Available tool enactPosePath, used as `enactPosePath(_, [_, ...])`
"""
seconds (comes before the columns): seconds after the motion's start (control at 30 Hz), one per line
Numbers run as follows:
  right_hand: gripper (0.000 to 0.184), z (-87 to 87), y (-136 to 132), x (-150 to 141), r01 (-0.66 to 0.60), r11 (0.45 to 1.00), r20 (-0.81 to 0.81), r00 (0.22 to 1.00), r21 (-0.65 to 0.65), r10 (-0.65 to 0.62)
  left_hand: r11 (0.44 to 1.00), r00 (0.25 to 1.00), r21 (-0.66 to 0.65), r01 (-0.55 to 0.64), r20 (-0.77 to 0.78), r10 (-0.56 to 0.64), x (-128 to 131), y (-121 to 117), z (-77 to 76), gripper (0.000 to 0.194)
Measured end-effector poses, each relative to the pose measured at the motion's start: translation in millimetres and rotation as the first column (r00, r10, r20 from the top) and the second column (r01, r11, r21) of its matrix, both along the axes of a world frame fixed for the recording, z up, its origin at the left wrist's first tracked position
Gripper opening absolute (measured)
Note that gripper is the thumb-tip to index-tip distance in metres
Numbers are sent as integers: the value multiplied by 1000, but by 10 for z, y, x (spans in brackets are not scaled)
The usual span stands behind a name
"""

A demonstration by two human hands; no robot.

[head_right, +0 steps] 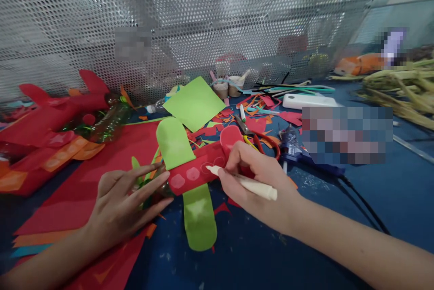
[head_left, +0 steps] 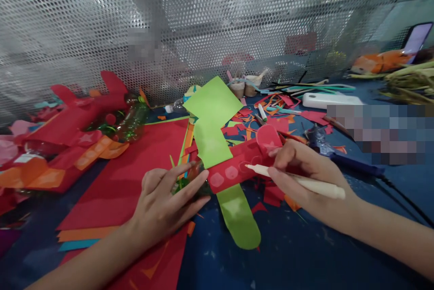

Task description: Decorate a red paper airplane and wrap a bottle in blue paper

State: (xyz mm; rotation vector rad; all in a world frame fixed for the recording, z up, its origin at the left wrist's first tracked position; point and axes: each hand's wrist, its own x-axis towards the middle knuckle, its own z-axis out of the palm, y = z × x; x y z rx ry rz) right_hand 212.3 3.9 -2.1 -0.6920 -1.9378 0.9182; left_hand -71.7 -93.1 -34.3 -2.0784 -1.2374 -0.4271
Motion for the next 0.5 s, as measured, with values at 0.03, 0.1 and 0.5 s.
enactPosePath(0.03, [23,2,-1,-3,-17,1000,3,1000,-25,18,1000,1000,5,5,-8,-5,3,1,5,49])
enactPosePath(0.1, [22,15,-3,-10,-64,994,7,998,-84,65,1000,1000,12,18,-16,-17,6,4,13,48])
enactPosePath(0.5, [21,11,10,-18,-109,981,38,992,-161,117,1000,1000,6,17,13,-17,-23,3,-22,47])
